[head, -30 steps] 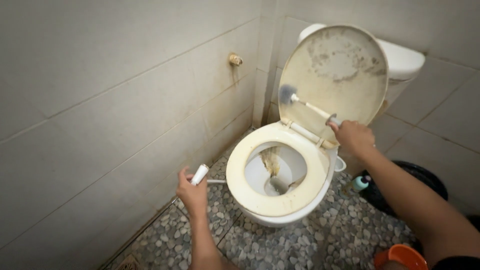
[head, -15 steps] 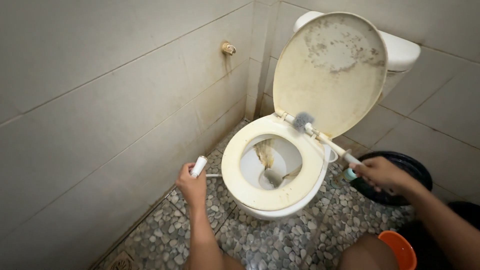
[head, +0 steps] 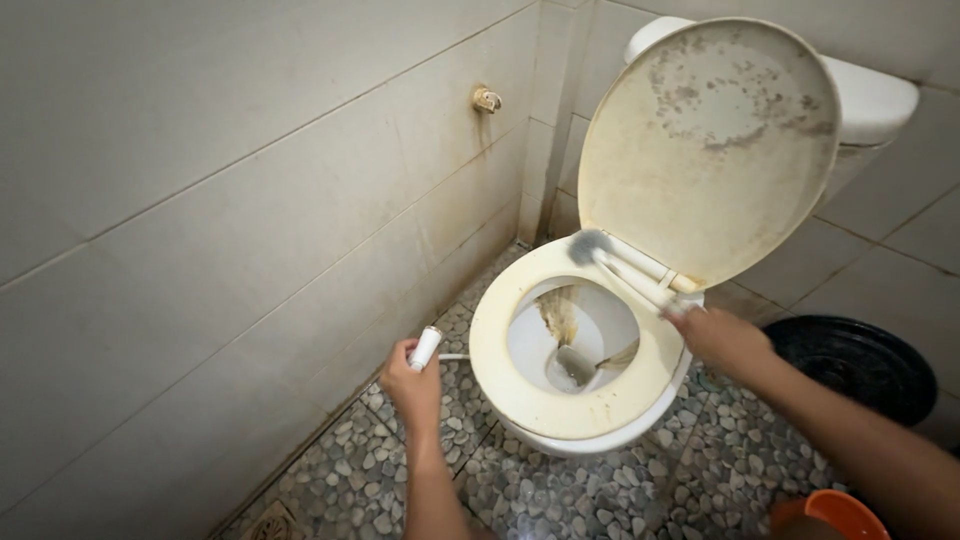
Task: Cleaning a toilet bowl and lid using a brush, cleaning solution, and water from a bidet sprayer.
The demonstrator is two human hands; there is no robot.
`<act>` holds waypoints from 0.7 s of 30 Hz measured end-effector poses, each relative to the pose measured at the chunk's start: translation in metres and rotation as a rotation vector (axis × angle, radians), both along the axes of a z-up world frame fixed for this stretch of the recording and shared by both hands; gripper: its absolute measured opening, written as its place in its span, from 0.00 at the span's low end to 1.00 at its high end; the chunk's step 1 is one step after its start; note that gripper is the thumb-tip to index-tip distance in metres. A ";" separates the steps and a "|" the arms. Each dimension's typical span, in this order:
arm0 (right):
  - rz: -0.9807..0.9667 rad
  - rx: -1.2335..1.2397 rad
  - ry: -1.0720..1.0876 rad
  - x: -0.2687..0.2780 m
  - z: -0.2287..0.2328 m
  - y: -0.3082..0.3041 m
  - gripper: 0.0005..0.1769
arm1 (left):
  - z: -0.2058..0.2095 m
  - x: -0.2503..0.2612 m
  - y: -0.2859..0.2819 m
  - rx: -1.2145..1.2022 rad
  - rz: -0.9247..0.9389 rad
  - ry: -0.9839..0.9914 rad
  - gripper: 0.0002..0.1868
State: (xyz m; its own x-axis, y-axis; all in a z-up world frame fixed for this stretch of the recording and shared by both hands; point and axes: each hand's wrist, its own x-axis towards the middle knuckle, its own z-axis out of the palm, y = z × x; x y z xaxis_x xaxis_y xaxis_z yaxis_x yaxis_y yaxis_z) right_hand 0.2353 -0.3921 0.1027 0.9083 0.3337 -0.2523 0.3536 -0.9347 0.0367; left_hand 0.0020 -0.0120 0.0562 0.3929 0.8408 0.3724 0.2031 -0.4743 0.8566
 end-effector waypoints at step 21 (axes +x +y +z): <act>0.023 0.115 0.135 0.038 0.002 0.016 0.28 | -0.006 -0.021 0.012 0.001 -0.031 -0.034 0.10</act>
